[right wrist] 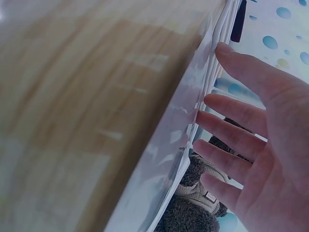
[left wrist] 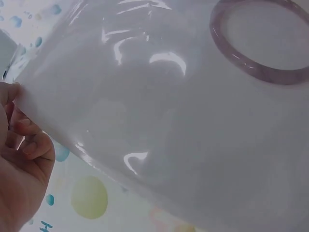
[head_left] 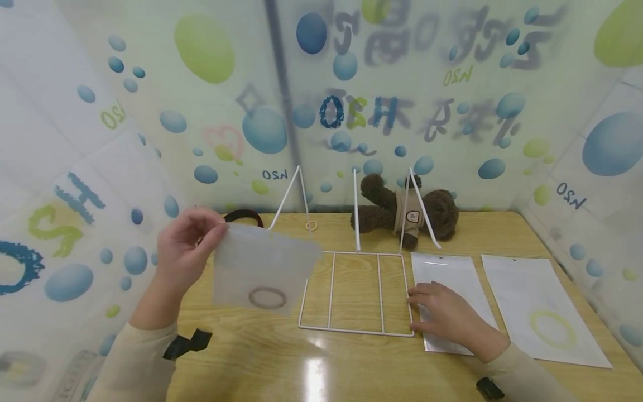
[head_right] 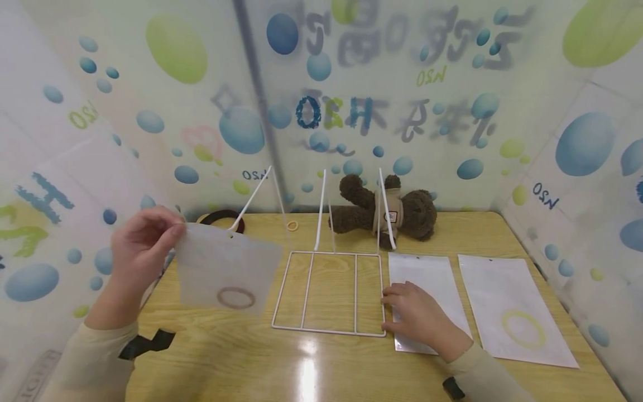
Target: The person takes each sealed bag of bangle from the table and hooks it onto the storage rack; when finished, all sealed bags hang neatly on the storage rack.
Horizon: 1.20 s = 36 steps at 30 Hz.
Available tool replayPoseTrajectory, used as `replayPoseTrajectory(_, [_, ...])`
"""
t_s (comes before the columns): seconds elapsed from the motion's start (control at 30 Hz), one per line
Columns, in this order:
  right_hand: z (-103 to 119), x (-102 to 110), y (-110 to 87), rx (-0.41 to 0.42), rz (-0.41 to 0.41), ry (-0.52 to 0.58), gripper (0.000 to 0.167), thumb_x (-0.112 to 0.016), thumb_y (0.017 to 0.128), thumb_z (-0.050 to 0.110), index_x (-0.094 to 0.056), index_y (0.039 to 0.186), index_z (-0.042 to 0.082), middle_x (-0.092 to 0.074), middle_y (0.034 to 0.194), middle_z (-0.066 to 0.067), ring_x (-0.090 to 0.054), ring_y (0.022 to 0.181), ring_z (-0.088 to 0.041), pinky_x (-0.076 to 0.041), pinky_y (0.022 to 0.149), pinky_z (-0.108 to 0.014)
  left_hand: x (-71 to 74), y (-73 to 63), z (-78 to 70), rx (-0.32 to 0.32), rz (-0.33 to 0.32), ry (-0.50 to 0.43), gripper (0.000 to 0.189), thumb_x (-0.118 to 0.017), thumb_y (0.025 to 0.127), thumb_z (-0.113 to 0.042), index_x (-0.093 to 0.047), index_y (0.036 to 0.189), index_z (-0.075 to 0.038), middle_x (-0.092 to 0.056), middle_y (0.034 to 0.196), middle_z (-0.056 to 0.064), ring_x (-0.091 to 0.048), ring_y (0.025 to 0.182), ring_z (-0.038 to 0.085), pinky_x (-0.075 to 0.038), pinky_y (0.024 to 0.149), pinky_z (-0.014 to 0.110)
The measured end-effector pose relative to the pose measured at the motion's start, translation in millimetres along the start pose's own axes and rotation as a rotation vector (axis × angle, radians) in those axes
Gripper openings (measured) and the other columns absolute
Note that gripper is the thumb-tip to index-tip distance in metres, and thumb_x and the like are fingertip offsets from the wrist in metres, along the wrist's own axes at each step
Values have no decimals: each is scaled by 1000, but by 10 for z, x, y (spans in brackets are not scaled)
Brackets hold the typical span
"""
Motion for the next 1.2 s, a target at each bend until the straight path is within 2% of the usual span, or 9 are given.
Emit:
replayPoseTrajectory(0.17, [-5,-5,-8,3,-9,-10,45,-89,76,38,-78,109,9,-73,123,-10,-66,118,-35,-49,103,-62,18,18,32,-18,-14,1,15,-68,92,8,-59,93,20,-64,82,0,-49,62,7,-38,52,16])
replayPoseTrajectory(0.4, [2,-9,-11,-7,-3,-5,45,-89,77,39,-78,110,10,-72,125,-10,-66,119,-35,-50,103,-61,59,36,47,-7,-31,11,14,-67,91,11,-58,93,21,-64,81,-1,-49,62,7,-39,54,15])
replayPoseTrajectory(0.6, [9,-4,-16,0,-12,-14,45,-89,77,39,-78,109,10,-73,124,-10,-67,118,-35,-51,102,-60,63,48,92,-16,-38,37,15,-68,91,10,-58,93,21,-64,82,-1,-47,61,7,-35,52,16])
replayPoseTrajectory(0.87, [6,-10,-15,-5,-3,-10,45,-89,77,39,-78,110,10,-72,125,-10,-66,119,-34,-52,103,-56,9,46,225,-9,-36,181,10,-67,89,11,-62,95,16,-62,83,-5,-46,60,5,-32,49,17])
replayPoseTrajectory(1.07, [6,-12,-15,-9,-2,-11,45,-89,77,39,-78,109,10,-73,125,-10,-67,118,-33,-52,102,-54,-58,107,336,-15,-21,239,11,-70,91,3,-66,97,11,-58,73,4,-44,57,5,-33,50,16])
replayPoseTrajectory(1.2, [4,-16,-16,-7,-13,-9,45,-89,77,39,-78,109,10,-73,125,-10,-67,118,-33,-52,102,-54,-82,138,423,-1,-39,290,12,-72,92,0,-66,97,9,-57,69,8,-42,56,5,-33,51,15])
Point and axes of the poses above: each hand's wrist, its own y-axis towards the middle knuckle, its own x-axis out of the back of the hand, z = x × y, the point moved 3 cm from there along y, towards the middle knuckle
